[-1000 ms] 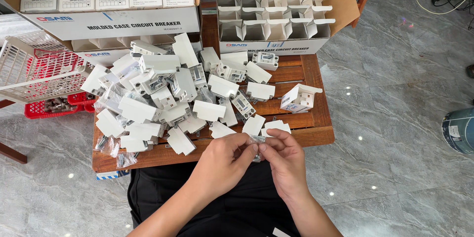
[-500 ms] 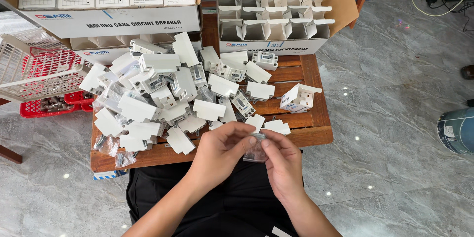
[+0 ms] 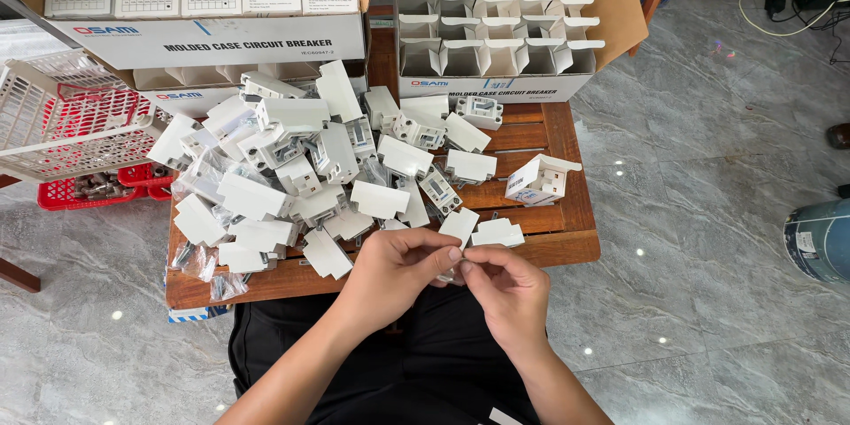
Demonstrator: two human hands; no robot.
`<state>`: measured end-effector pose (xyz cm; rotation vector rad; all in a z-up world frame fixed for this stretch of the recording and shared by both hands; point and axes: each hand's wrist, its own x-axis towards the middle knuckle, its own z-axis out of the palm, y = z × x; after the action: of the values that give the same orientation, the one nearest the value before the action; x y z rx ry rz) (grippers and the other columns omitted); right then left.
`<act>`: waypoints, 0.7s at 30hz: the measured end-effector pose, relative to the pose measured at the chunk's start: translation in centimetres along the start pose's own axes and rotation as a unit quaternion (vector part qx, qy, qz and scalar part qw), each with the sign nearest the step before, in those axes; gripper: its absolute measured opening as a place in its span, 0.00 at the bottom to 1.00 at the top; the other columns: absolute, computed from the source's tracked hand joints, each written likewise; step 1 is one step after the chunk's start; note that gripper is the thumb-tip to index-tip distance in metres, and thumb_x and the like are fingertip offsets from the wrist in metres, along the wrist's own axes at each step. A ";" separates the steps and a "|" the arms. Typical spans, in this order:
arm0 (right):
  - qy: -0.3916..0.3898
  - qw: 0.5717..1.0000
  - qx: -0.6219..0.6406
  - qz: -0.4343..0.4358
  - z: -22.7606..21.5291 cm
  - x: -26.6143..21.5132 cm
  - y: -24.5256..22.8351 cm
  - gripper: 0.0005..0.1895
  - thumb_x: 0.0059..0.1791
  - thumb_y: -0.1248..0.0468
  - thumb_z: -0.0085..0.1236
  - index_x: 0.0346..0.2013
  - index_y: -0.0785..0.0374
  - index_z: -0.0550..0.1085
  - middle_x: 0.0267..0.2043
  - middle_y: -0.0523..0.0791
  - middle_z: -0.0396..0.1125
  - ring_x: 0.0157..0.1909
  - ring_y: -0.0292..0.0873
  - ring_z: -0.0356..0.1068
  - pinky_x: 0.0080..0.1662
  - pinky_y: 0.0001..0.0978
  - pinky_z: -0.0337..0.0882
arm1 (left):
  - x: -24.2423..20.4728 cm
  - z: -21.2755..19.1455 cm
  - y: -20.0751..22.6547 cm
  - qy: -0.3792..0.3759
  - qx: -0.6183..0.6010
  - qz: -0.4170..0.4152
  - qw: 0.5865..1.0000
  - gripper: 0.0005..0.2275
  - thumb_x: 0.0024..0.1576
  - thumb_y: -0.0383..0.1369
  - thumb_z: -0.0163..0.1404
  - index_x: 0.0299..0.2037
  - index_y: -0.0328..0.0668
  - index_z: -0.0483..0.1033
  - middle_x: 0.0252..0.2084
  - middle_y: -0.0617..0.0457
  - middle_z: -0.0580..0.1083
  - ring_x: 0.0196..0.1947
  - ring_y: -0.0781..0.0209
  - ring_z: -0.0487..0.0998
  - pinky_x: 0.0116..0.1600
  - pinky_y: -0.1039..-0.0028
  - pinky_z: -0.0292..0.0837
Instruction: The person repeatedly picks up white molded case circuit breakers from a pile on a wooden table, removes them from plastic bags, and places them into individual cardboard boxes. The person handles the breakers one at a time, inspecting them briefly before placing them into the packaging.
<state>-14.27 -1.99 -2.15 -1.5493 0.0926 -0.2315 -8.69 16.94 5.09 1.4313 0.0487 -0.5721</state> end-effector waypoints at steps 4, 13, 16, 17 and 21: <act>0.001 0.996 0.052 0.073 -0.6 0.2 0.6 0.11 0.50 0.75 0.71 0.47 0.67 0.86 0.45 0.52 0.85 0.46 0.44 0.85 0.50 0.36 0.88 | -0.2 0.1 0.6 0.007 0.011 -0.018 1.000 0.09 0.65 0.29 0.60 0.49 0.33 0.91 0.35 0.44 0.90 0.37 0.58 0.94 0.47 0.73 0.94; -0.028 0.988 0.080 0.132 -1.2 0.9 0.1 0.12 0.50 0.72 0.72 0.48 0.69 0.86 0.37 0.54 0.82 0.36 0.48 0.82 0.38 0.41 0.89 | 0.2 0.6 -0.4 0.044 0.089 0.020 0.995 0.10 0.64 0.31 0.61 0.53 0.41 0.90 0.33 0.52 0.89 0.31 0.66 0.89 0.44 0.79 0.92; -0.030 0.995 0.040 0.085 -1.1 1.0 -0.2 0.11 0.50 0.74 0.72 0.47 0.69 0.86 0.35 0.54 0.83 0.29 0.47 0.83 0.38 0.34 0.88 | 0.1 0.7 0.3 0.002 0.033 -0.017 0.999 0.14 0.66 0.35 0.57 0.54 0.35 0.90 0.35 0.49 0.88 0.36 0.63 0.91 0.45 0.76 0.92; -0.037 0.999 0.000 0.040 -1.1 1.0 -0.4 0.11 0.50 0.74 0.72 0.47 0.67 0.86 0.38 0.51 0.83 0.36 0.45 0.83 0.41 0.32 0.87 | 0.3 0.6 0.2 0.001 0.019 -0.037 0.999 0.12 0.66 0.32 0.58 0.52 0.34 0.91 0.35 0.49 0.88 0.36 0.64 0.89 0.46 0.76 0.91; -0.056 0.996 0.005 0.068 -0.8 1.4 -1.8 0.13 0.50 0.77 0.69 0.48 0.68 0.87 0.40 0.52 0.84 0.41 0.43 0.85 0.47 0.32 0.87 | 1.0 0.2 -1.3 0.002 -0.027 -0.040 0.999 0.09 0.63 0.28 0.63 0.50 0.32 0.91 0.37 0.45 0.89 0.38 0.62 0.91 0.47 0.75 0.92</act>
<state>-13.23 -3.11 -0.21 -1.5366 0.1079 -0.0360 -8.41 16.33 3.59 1.3819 0.1251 -0.6299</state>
